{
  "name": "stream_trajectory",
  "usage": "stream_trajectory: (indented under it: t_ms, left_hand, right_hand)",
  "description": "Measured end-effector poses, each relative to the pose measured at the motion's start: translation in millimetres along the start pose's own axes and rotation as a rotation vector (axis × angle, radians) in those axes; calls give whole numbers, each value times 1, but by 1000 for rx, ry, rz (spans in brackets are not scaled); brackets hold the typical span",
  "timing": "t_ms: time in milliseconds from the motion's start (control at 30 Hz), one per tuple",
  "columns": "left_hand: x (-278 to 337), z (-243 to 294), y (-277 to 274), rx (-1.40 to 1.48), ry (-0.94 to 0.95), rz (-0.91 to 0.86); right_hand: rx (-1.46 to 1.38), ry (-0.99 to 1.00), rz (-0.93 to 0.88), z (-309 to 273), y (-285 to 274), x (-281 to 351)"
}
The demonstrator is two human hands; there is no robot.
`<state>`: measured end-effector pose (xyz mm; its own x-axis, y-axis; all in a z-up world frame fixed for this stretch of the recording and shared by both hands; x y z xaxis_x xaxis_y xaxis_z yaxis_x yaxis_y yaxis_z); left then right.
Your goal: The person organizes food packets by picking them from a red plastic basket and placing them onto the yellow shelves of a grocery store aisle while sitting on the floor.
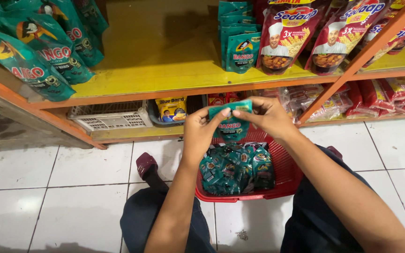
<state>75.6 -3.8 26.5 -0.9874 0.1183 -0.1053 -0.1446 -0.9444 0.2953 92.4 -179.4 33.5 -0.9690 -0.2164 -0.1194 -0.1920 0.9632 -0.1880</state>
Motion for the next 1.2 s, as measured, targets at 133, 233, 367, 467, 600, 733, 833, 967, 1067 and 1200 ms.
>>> stream_trajectory:
  t_ms: [133, 233, 367, 467, 600, 733, 833, 967, 1067, 1200]
  left_hand:
    - [3, 1, -2, -122, 4, 37]
    - [2, -3, -9, -217, -37, 97]
    - [-3, -5, -15, -264, -34, 104]
    - [-5, -6, -18, -193, -31, 109]
    - [-9, 3, -28, -89, 15, 184]
    - [-29, 13, -18, 8, 33, 174]
    - [-63, 25, 1, 0, 149, 77]
    - [-97, 21, 13, -227, 316, 35]
    - [-98, 3, 9, -548, 369, 197]
    - [-111, -32, 21, -464, 239, 162]
  right_hand:
    - [-40, -107, -51, -8, 7, -1]
    - [50, 48, 4, 6, 1, -3]
    - [2, 84, -32, 12, -2, -8]
    - [38, 108, -99, 15, -4, -12]
    - [37, 177, -251, 18, 4, -14]
    - [-104, 55, -121, 7, -6, -21]
    - [-161, -23, 61, 7, -34, -31]
    - [-179, -113, 224, 20, -73, -52]
    - [-117, -182, 254, 28, -84, -73]
    - [238, -338, 314, 24, -72, -75]
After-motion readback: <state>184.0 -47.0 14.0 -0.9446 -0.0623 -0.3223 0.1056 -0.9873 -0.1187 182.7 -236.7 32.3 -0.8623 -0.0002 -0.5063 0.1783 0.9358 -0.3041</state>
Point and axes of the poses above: each hand's wrist, its own x-axis away from the middle knuckle, its own y-axis out of the palm, z = x × y, the point moved 8 cm from there along -x, towards the middle knuckle, and after that the axes turned 3 degrees about -y, right-handed, at the moved point
